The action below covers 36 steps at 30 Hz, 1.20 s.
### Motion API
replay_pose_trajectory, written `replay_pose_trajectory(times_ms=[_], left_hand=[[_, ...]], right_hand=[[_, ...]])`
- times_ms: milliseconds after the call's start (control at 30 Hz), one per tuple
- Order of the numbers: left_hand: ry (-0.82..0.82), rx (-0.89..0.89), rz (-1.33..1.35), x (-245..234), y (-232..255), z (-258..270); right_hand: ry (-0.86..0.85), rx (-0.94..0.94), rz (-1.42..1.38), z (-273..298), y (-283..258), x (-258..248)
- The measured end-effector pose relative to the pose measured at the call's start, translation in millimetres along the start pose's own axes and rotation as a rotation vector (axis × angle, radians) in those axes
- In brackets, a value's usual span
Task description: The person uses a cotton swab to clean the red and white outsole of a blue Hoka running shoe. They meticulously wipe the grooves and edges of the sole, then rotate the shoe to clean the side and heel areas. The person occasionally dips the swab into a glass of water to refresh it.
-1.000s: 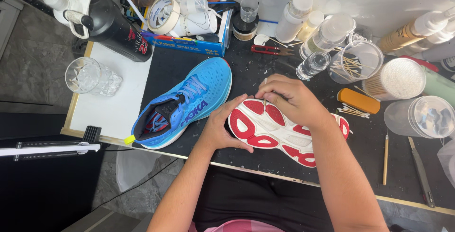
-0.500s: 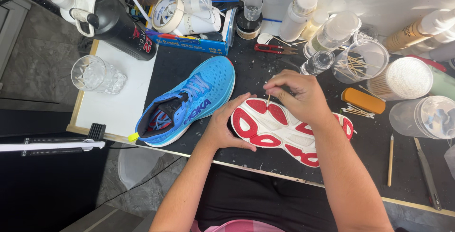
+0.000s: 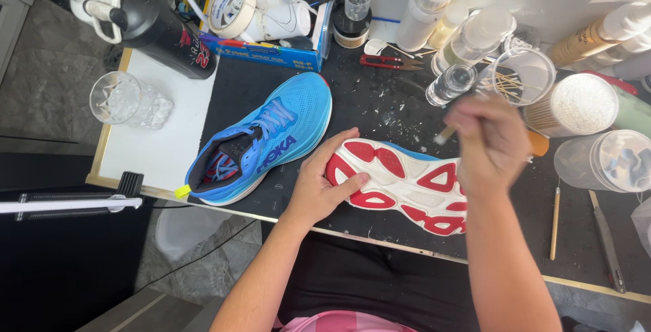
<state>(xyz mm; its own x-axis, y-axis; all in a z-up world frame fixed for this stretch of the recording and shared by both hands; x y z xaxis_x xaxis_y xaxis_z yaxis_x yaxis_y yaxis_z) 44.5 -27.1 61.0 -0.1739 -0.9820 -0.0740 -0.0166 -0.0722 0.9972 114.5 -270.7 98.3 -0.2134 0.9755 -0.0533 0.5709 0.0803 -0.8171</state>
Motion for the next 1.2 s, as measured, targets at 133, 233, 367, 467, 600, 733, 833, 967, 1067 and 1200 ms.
replay_pose_trajectory(times_ms=[133,233,367,467,600,733,833,967,1067,1200], left_hand=[[0.061,0.197,-0.38,3.6,32.4,1.2],[0.059,0.282,-0.574,17.1,53.6,-1.2],[0.029,0.276,-0.752,29.3,67.5,-7.5],[-0.029,0.14,-0.682,27.0,55.2,-8.9],[0.022,0.316,-0.619,25.7,50.7,1.9],[0.172,0.537,-0.742,26.9,48.9,21.7],[0.246,0.623,-0.821,25.0,46.4,28.8],[0.272,0.686,-0.852,26.8,40.1,32.8],[0.283,0.686,-0.834,25.4,36.2,32.2],[0.296,0.63,-0.795,20.4,34.5,26.5]], right_hand=[[0.229,0.031,0.117,68.9,-16.9,-60.6],[0.42,0.148,0.199,122.3,-12.1,-98.1],[0.387,0.289,0.397,170.7,4.7,-119.3],[0.377,0.366,0.516,186.2,12.1,-127.1],[0.293,0.429,0.758,169.4,5.7,-117.0],[0.215,0.428,0.885,154.2,-7.1,-105.3],[0.218,0.432,0.908,152.5,-10.1,-103.7],[0.214,0.428,0.893,154.3,-9.1,-104.6],[0.222,0.44,0.891,155.7,-9.2,-105.6],[0.225,0.449,0.886,156.1,-7.4,-105.4]])
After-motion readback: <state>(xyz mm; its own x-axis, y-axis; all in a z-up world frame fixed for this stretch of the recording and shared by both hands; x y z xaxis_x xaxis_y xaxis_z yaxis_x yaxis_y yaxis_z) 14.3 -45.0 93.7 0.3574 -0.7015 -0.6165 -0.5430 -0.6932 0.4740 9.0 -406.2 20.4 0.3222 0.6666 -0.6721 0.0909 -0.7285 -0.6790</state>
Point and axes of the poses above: each hand's wrist, its own z-axis away from the middle knuckle, its own x-axis out of the palm, y = z × x, the point moved 6 cm from there along -z, towards the middle knuckle, and after that the axes turned 9 degrees about -y, right-handed, at the moved point
